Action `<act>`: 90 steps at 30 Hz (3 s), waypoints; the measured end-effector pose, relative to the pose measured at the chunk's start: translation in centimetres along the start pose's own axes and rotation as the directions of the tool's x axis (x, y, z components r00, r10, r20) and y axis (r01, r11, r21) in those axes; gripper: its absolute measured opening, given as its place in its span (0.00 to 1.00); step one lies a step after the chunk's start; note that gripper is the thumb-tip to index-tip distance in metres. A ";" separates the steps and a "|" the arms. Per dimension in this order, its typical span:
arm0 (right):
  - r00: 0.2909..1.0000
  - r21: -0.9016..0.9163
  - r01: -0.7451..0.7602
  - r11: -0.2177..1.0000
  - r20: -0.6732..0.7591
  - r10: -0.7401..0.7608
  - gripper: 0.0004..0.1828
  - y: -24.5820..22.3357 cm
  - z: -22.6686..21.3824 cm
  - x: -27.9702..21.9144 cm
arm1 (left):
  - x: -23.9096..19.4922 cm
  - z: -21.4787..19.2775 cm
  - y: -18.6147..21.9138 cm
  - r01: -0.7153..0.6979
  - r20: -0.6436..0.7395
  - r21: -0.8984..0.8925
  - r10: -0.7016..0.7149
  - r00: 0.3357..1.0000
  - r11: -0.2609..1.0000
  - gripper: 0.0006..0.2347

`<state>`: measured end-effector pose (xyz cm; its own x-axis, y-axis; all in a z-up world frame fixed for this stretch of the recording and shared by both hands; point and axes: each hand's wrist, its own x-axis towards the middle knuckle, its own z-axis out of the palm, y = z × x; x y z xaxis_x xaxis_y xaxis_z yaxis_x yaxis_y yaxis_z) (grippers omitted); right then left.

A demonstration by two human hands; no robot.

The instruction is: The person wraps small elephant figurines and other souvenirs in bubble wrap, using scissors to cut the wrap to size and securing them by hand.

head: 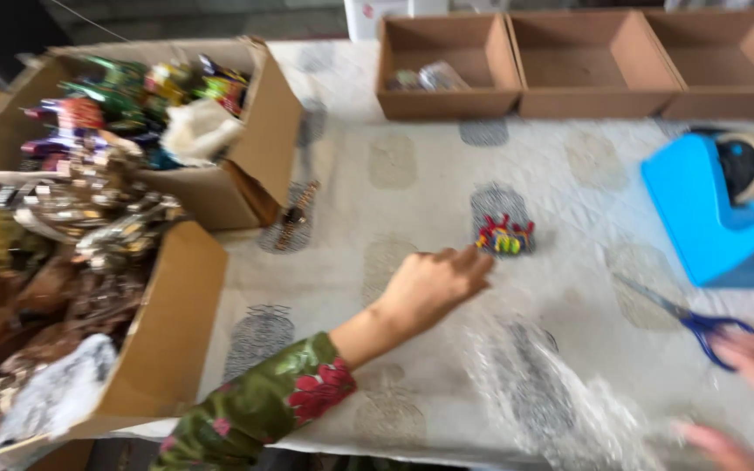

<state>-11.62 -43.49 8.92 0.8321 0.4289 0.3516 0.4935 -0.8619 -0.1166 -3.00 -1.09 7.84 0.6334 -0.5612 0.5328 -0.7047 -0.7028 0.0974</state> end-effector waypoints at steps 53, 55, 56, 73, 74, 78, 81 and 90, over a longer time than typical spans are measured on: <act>0.955 0.903 -0.176 0.391 0.061 0.289 0.07 0.3 11.9 30.6 | 8.2 0.2 -14.9 0.579 0.195 -0.444 -0.557 0.807 0.684 0.21; 0.946 0.901 -0.180 0.394 0.049 0.321 0.06 0.4 12.1 30.7 | 8.2 0.9 -15.4 0.543 0.230 -0.574 -0.516 0.825 0.612 0.20; 0.937 0.899 -0.180 0.400 0.032 0.349 0.06 0.4 12.2 30.7 | 8.1 1.2 -15.7 0.499 0.252 -0.692 -0.472 0.845 0.522 0.18; 0.953 0.918 -0.176 0.355 0.069 0.296 0.07 2.7 9.5 29.0 | 7.3 -2.0 -15.7 0.448 0.184 -0.648 -0.445 0.877 0.616 0.13; 0.960 0.912 -0.208 0.353 0.122 0.251 0.08 2.5 9.7 29.2 | 7.1 -2.2 -15.8 0.507 0.174 -0.546 -0.502 0.847 0.667 0.13; 0.955 0.891 -0.281 0.356 0.222 0.198 0.09 -0.3 11.9 30.4 | 5.6 3.4 -18.3 0.582 0.057 -0.203 -0.584 0.810 0.787 0.13; 0.970 0.867 -0.239 0.438 0.188 0.157 0.09 -3.3 12.7 31.0 | 6.4 4.0 -17.2 0.556 -0.074 -0.144 -0.569 0.819 0.819 0.16; 0.995 0.661 -0.073 0.747 -0.002 0.099 0.11 -7.2 11.2 30.8 | 8.6 5.5 -12.9 0.383 0.211 -0.599 -0.322 0.923 0.703 0.15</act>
<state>13.30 -21.10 10.22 0.8763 0.3414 0.3398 0.4751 -0.4963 -0.7266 13.34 0.72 6.52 0.8791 -0.3835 0.2829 -0.4448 -0.4472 0.7760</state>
